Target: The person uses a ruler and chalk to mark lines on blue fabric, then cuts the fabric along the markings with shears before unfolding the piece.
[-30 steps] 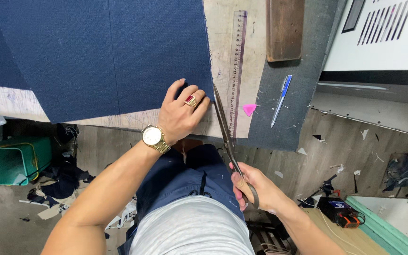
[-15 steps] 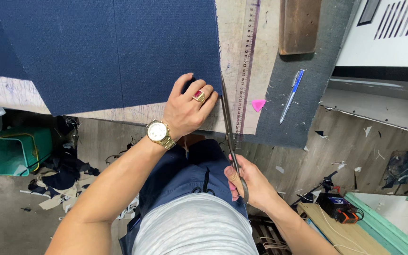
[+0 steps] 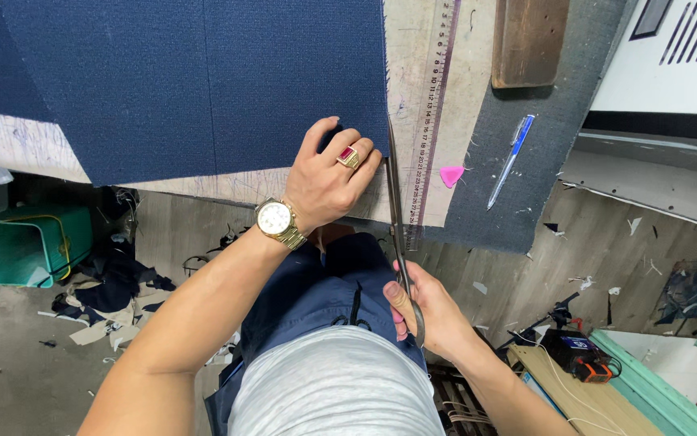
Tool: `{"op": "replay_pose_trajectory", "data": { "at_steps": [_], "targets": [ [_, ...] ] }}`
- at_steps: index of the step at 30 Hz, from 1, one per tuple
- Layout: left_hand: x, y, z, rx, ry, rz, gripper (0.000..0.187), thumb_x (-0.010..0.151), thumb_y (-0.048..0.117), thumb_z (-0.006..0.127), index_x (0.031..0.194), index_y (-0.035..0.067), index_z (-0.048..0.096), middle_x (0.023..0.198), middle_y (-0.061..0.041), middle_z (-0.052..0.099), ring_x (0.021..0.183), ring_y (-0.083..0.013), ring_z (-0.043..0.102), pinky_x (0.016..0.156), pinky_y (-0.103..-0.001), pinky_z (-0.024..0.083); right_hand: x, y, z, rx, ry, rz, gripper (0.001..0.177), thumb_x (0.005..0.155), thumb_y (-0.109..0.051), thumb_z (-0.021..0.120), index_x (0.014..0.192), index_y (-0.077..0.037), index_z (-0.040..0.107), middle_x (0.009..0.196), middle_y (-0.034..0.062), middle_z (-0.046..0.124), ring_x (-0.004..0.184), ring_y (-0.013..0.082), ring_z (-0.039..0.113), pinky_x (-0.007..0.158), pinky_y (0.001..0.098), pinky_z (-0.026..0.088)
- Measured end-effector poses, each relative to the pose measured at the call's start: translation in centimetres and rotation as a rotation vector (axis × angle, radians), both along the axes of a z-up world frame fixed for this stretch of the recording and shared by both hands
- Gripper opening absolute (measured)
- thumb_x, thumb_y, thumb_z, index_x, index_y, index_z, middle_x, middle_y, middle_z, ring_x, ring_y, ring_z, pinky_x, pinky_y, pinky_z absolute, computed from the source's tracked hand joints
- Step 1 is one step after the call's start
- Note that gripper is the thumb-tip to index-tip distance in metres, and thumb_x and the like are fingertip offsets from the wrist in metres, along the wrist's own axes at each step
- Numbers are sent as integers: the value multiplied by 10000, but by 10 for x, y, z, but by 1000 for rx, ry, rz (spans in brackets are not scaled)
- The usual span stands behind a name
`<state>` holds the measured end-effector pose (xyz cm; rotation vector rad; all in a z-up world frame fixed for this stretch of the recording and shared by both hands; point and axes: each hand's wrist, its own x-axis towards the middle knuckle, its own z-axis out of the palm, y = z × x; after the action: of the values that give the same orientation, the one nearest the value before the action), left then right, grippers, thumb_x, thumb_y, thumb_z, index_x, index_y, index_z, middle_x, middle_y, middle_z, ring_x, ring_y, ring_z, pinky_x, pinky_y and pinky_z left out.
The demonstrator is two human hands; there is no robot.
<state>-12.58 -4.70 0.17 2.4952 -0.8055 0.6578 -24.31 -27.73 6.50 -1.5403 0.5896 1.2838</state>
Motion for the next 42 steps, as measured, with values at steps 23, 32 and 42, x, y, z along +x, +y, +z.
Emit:
{"op": "replay_pose_trajectory", "data": {
  "at_steps": [23, 32, 42],
  "targets": [
    [1, 1, 2, -13, -3, 0, 138, 1038, 33, 572, 1003, 32, 705, 1027, -108, 681, 945, -268, 641, 957, -501, 488, -9, 3, -8, 27, -9, -52, 463, 962, -387, 579, 1271, -67, 451, 559, 80, 417, 395, 179, 459, 370, 342, 470],
    [1, 0, 1, -11, -2, 3, 134, 1031, 31, 573, 998, 38, 703, 1023, -104, 682, 942, -266, 641, 952, -501, 488, -3, 6, 0, 52, -11, -71, 366, 983, -354, 585, 1178, -70, 462, 556, 70, 385, 389, 171, 427, 352, 339, 467],
    [2, 0, 3, -10, -1, 12, 129, 1016, 11, 567, 987, 29, 692, 1010, -110, 667, 925, -271, 635, 940, -500, 489, -1, 8, 3, 71, -39, -51, 372, 974, -367, 601, 1127, -57, 464, 449, 47, 371, 310, 172, 434, 319, 321, 437]
  ]
}}
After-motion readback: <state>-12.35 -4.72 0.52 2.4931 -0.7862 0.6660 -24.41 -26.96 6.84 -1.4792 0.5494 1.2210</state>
